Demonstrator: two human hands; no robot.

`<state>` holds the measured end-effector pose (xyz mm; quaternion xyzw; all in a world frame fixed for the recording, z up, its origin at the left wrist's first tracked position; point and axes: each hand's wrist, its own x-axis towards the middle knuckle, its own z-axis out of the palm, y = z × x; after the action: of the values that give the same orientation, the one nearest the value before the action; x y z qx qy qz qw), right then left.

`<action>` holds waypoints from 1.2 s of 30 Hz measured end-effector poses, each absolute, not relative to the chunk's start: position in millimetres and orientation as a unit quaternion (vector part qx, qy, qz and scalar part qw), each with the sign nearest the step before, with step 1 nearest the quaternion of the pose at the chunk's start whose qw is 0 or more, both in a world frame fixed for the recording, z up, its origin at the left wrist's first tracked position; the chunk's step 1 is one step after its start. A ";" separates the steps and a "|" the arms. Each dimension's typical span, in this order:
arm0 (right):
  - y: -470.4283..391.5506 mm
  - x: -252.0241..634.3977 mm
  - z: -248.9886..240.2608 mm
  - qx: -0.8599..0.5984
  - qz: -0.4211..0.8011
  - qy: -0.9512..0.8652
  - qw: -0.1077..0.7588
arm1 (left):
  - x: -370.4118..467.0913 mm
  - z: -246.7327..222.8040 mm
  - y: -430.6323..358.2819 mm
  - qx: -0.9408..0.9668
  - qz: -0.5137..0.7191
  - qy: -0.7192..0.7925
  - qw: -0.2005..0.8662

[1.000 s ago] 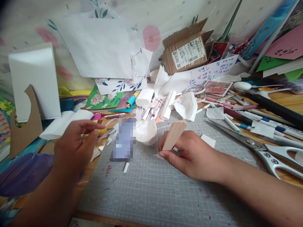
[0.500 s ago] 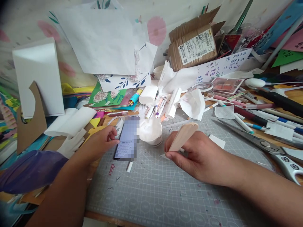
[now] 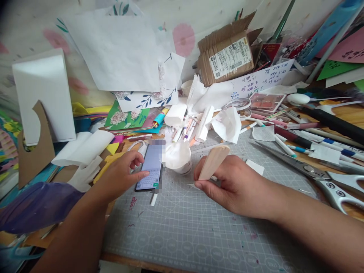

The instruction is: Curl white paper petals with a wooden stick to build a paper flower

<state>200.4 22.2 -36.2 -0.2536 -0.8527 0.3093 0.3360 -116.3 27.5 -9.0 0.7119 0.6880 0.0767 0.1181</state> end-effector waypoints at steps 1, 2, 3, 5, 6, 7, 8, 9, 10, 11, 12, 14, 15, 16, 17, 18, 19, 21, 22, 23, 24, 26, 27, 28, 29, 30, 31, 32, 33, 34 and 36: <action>21.9 200.7 -36.2 -0.251 0.308 -0.854 0.336 | -113.7 -9.7 26.3 0.719 0.072 0.681 0.117; 21.7 201.0 -36.3 -0.248 0.308 -0.854 0.338 | -111.3 -10.5 25.2 0.726 0.068 0.674 0.115; 21.7 201.2 -36.6 -0.246 0.306 -0.854 0.340 | -109.1 -11.2 24.2 0.733 0.063 0.668 0.113; 22.3 201.3 -37.6 -0.245 0.306 -0.854 0.342 | -105.0 -12.4 22.3 0.747 0.052 0.652 0.118; 22.7 201.3 -38.2 -0.245 0.306 -0.854 0.341 | -103.1 -12.9 21.4 0.753 0.047 0.645 0.122; 23.1 201.1 -38.7 -0.245 0.308 -0.854 0.340 | -101.3 -13.5 20.7 0.757 0.042 0.640 0.126; 23.4 201.0 -39.0 -0.245 0.309 -0.855 0.337 | -99.8 -14.3 20.2 0.759 0.038 0.638 0.127; 23.6 200.8 -39.2 -0.244 0.311 -0.855 0.336 | -98.8 -15.3 20.0 0.759 0.036 0.638 0.124; 23.7 200.6 -39.2 -0.244 0.312 -0.856 0.334 | -98.4 -16.6 20.1 0.760 0.035 0.638 0.121; 23.6 200.5 -39.0 -0.244 0.313 -0.856 0.332 | -98.7 -18.1 20.4 0.760 0.036 0.638 0.117; 23.5 200.4 -38.8 -0.244 0.314 -0.856 0.330 | -99.5 -19.4 20.9 0.761 0.036 0.637 0.115; 23.4 200.2 -38.1 -0.243 0.318 -0.853 0.334 | -101.8 -20.3 21.7 0.763 0.042 0.635 0.111; 23.4 200.0 -37.8 -0.243 0.322 -0.849 0.340 | -102.3 -19.1 21.4 0.763 0.048 0.634 0.112; 23.6 199.9 -37.6 -0.245 0.330 -0.843 0.347 | -101.8 -16.5 20.2 0.762 0.059 0.635 0.113; 23.8 199.8 -37.3 -0.248 0.343 -0.833 0.355 | -99.7 -12.5 17.8 0.760 0.074 0.636 0.112; 24.2 199.7 -37.0 -0.255 0.359 -0.821 0.364 | -95.8 -7.5 14.2 0.760 0.091 0.633 0.114; 24.6 199.7 -36.6 -0.264 0.378 -0.806 0.371 | -89.8 -1.8 9.4 0.761 0.116 0.629 0.112; 25.3 199.6 -35.3 -0.287 0.419 -0.771 0.385 | -72.3 8.5 -2.6 0.778 0.158 0.597 0.116; 25.4 199.7 -34.3 -0.296 0.441 -0.752 0.391 | -61.4 11.9 -8.7 0.791 0.170 0.574 0.126; 25.4 199.7 -33.2 -0.301 0.463 -0.734 0.396 | -49.9 13.5 -14.1 0.804 0.177 0.551 0.136; 25.2 199.8 -32.0 -0.301 0.486 -0.716 0.400 | -38.5 13.0 -18.3 0.815 0.179 0.529 0.155; 24.3 200.0 -29.7 -0.289 0.534 -0.684 0.405 | -18.5 6.2 -22.2 0.818 0.202 0.505 0.184; 23.7 200.2 -28.8 -0.279 0.555 -0.669 0.408 | -11.2 0.7 -22.0 0.816 0.214 0.498 0.200; 23.2 200.3 -28.3 -0.270 0.570 -0.658 0.411 | -6.1 -5.4 -21.0 0.810 0.227 0.494 0.219; 22.8 200.3 -28.2 -0.265 0.579 -0.651 0.413 | -3.1 -11.4 -19.5 0.801 0.238 0.494 0.241; 22.3 200.3 -28.4 -0.263 0.582 -0.648 0.414 | -2.0 -16.8 -18.1 0.791 0.249 0.494 0.263; 22.0 200.2 -29.0 -0.263 0.580 -0.651 0.414 | -2.3 -21.3 -17.0 0.780 0.256 0.495 0.284; 21.7 199.9 -29.8 -0.263 0.576 -0.656 0.412 | -3.4 -24.7 -16.3 0.769 0.262 0.496 0.306; 21.3 199.6 -30.7 -0.262 0.572 -0.662 0.408 | -4.8 -27.1 -16.0 0.760 0.266 0.494 0.329; 21.1 199.3 -31.6 -0.258 0.570 -0.668 0.403 | -6.0 -28.6 -16.1 0.751 0.269 0.490 0.352; 20.6 198.7 -33.2 -0.252 0.568 -0.676 0.395 | -7.5 -30.3 -16.7 0.733 0.276 0.483 0.392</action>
<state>198.7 20.6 -33.2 -0.2522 -0.6765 0.5684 0.3946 -7.5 -16.7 -30.3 0.7330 0.4828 0.2759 0.3918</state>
